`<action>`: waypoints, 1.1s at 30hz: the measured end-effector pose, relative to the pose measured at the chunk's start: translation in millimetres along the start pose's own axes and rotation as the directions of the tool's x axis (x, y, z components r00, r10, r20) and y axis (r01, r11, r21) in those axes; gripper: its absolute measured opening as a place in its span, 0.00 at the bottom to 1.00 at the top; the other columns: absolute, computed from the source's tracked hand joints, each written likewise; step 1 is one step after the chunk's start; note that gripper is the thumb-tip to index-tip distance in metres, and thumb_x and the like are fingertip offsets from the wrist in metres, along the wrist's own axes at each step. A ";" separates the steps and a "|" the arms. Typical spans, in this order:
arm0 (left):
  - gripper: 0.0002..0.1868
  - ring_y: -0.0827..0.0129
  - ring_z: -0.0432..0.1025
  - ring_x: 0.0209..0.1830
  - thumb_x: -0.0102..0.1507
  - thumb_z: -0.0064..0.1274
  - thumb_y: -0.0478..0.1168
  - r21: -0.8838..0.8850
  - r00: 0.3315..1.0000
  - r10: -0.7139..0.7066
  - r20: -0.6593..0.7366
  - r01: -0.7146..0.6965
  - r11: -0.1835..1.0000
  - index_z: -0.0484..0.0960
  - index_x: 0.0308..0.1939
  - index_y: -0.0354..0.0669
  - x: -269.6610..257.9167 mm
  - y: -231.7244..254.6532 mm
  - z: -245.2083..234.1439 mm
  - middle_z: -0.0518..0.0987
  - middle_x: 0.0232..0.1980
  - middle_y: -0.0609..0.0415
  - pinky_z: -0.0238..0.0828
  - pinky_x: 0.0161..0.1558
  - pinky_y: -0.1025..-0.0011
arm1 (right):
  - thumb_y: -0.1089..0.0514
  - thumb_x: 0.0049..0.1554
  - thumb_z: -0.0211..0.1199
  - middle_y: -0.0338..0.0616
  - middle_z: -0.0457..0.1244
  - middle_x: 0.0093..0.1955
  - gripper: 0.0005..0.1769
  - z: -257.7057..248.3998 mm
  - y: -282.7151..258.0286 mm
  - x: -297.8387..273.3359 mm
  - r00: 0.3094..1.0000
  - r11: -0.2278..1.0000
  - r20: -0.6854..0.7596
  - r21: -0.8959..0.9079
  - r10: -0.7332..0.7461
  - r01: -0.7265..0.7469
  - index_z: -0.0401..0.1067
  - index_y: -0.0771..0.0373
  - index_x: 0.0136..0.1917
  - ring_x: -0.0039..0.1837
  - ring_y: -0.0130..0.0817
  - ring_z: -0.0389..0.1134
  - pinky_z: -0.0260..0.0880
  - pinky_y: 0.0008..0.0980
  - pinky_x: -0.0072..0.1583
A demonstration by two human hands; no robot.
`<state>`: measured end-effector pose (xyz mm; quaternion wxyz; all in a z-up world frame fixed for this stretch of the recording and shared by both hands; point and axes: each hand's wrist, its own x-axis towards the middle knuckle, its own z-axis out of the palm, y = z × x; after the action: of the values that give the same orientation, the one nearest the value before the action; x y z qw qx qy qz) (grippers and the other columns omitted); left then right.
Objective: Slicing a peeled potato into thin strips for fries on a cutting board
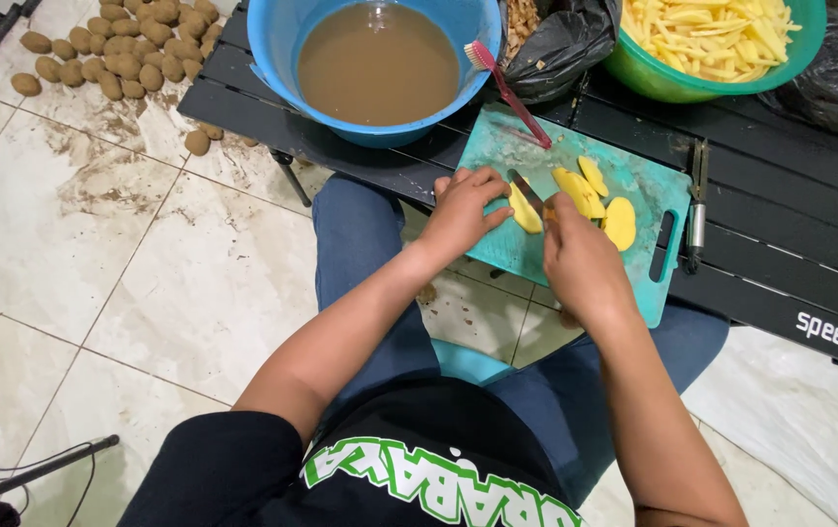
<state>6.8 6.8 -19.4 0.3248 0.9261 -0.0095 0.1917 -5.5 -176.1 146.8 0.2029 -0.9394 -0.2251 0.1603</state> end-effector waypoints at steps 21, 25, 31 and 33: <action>0.13 0.60 0.68 0.52 0.58 0.60 0.51 0.004 0.999 -0.045 -0.013 0.045 0.999 0.75 0.43 0.57 0.2 9.1 -3.4 0.75 0.50 0.66 0.57 0.49 0.57 | 0.56 0.65 0.46 0.63 0.67 0.55 0.21 -3.6 16.4 -64.3 0.996 0.991 0.067 -0.124 0.066 -0.057 0.62 0.60 0.70 0.58 0.67 0.70 0.71 0.64 0.54; 0.11 0.60 0.68 0.51 0.59 0.60 0.50 0.002 1.000 -0.024 -0.017 0.024 1.000 0.77 0.41 0.56 0.2 10.7 -7.0 0.74 0.49 0.66 0.56 0.48 0.58 | 0.57 0.65 0.51 0.69 0.70 0.44 0.20 -19.6 41.5 -65.7 0.984 0.990 0.120 -0.054 0.134 -0.128 0.64 0.54 0.70 0.48 0.71 0.73 0.74 0.64 0.48; 0.11 0.64 0.66 0.48 0.60 0.58 0.45 -0.028 0.996 0.031 -0.079 -0.033 0.999 0.82 0.45 0.47 -4.1 19.5 -14.9 0.75 0.51 0.62 0.53 0.52 0.62 | 0.56 0.66 0.55 0.41 0.57 0.32 0.11 -14.7 139.2 -23.1 0.969 0.648 0.173 0.721 0.176 -0.246 0.69 0.60 0.61 0.27 0.24 0.48 0.41 0.25 0.26; 0.09 0.64 0.67 0.49 0.61 0.57 0.47 -0.020 0.998 0.007 -0.062 -0.008 1.000 0.82 0.43 0.53 -3.1 14.3 -10.1 0.75 0.49 0.64 0.54 0.51 0.62 | 0.57 0.67 0.54 0.44 0.56 0.31 0.14 2.5 156.7 -14.1 0.981 0.614 0.152 0.765 0.120 -0.193 0.66 0.61 0.64 0.24 0.21 0.47 0.42 0.24 0.22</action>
<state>-1.6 1.3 -4.7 0.3335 0.9164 -0.0050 0.2212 37.7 -310.1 76.6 0.5628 -0.7685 -0.0597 0.2985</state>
